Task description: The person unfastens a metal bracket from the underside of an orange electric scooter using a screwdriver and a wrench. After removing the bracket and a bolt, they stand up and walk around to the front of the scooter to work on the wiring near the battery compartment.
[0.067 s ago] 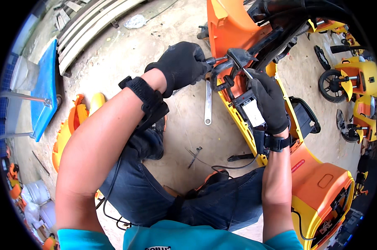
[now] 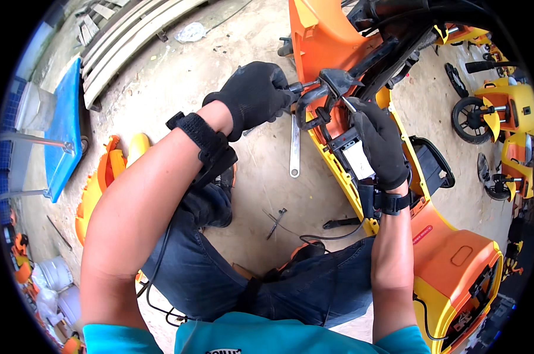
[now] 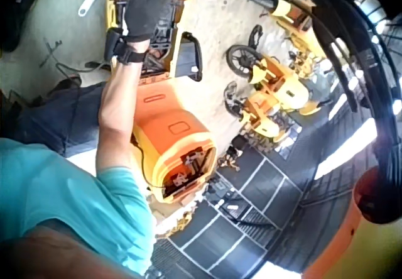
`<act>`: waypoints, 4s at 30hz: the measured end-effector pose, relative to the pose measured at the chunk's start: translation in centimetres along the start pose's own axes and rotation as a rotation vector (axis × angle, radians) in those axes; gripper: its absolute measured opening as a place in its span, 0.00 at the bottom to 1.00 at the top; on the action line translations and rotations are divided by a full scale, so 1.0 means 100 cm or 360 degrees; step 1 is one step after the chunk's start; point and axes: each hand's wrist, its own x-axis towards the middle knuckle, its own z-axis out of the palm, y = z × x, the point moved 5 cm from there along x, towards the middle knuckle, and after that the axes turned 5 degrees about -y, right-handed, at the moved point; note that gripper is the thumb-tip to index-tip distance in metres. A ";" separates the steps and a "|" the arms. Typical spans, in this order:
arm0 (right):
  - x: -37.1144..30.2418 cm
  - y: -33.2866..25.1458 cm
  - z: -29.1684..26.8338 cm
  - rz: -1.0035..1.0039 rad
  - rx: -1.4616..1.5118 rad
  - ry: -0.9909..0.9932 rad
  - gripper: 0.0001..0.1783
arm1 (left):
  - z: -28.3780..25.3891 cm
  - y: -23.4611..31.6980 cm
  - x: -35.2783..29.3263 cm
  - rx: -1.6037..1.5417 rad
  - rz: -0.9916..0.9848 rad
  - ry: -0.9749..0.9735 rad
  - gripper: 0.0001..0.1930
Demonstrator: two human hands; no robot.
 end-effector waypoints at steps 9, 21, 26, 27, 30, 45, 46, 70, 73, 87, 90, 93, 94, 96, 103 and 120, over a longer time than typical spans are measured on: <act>-0.002 -0.001 -0.002 0.0156 0.0036 0.0018 0.17 | 0.006 -0.009 0.002 -0.0340 -0.0022 -0.0044 0.08; 0.000 -0.002 -0.004 -0.0006 0.0030 0.0036 0.19 | 0.014 -0.011 0.002 -0.0463 -0.0057 -0.0064 0.09; 0.000 0.001 -0.004 0.0024 0.0024 -0.0007 0.18 | 0.017 -0.007 0.003 -0.0408 -0.0026 -0.0046 0.09; 0.000 0.002 -0.004 0.0018 0.0019 -0.0007 0.18 | 0.018 -0.007 0.004 -0.0357 -0.0022 -0.0025 0.09; -0.002 0.000 -0.003 -0.0006 0.0077 0.0025 0.18 | 0.022 -0.011 0.008 -0.0155 0.0057 0.0056 0.09; 0.000 -0.004 -0.002 0.0052 0.0055 0.0002 0.17 | 0.036 -0.020 0.016 -0.0197 0.0451 0.0039 0.13; 0.000 -0.004 -0.003 0.0066 0.0047 -0.0001 0.17 | 0.033 -0.017 0.015 -0.0120 0.0511 -0.0042 0.13; -0.002 0.001 -0.007 -0.0075 0.0115 0.0068 0.17 | 0.038 -0.013 0.009 -0.0775 -0.0014 -0.0144 0.13; -0.001 -0.003 -0.008 -0.0092 0.0091 0.0057 0.17 | 0.037 -0.022 0.012 -0.1265 -0.0126 -0.0526 0.15; -0.001 0.003 -0.006 -0.0253 0.0180 0.0120 0.16 | 0.042 0.012 0.005 0.0625 0.0546 0.0734 0.10; 0.000 0.002 -0.006 -0.0292 0.0191 0.0107 0.16 | 0.043 0.015 0.005 0.0633 0.0406 0.0654 0.11; 0.001 0.000 -0.008 -0.0228 0.0141 0.0079 0.15 | 0.039 0.013 0.009 0.0606 0.0393 0.0582 0.12; 0.001 -0.001 -0.008 -0.0223 0.0138 0.0097 0.15 | 0.036 0.010 0.011 0.0560 0.0402 0.0545 0.12; 0.001 -0.002 -0.008 -0.0210 0.0133 0.0132 0.16 | 0.031 0.003 0.017 0.0348 0.0356 0.0384 0.13; 0.002 0.008 -0.006 -0.0172 0.0158 0.0070 0.17 | 0.032 -0.026 0.029 -0.1293 -0.0274 -0.0729 0.15; -0.001 0.011 -0.006 -0.0338 0.0060 0.0261 0.16 | 0.038 0.005 0.011 0.0525 0.0339 0.0578 0.11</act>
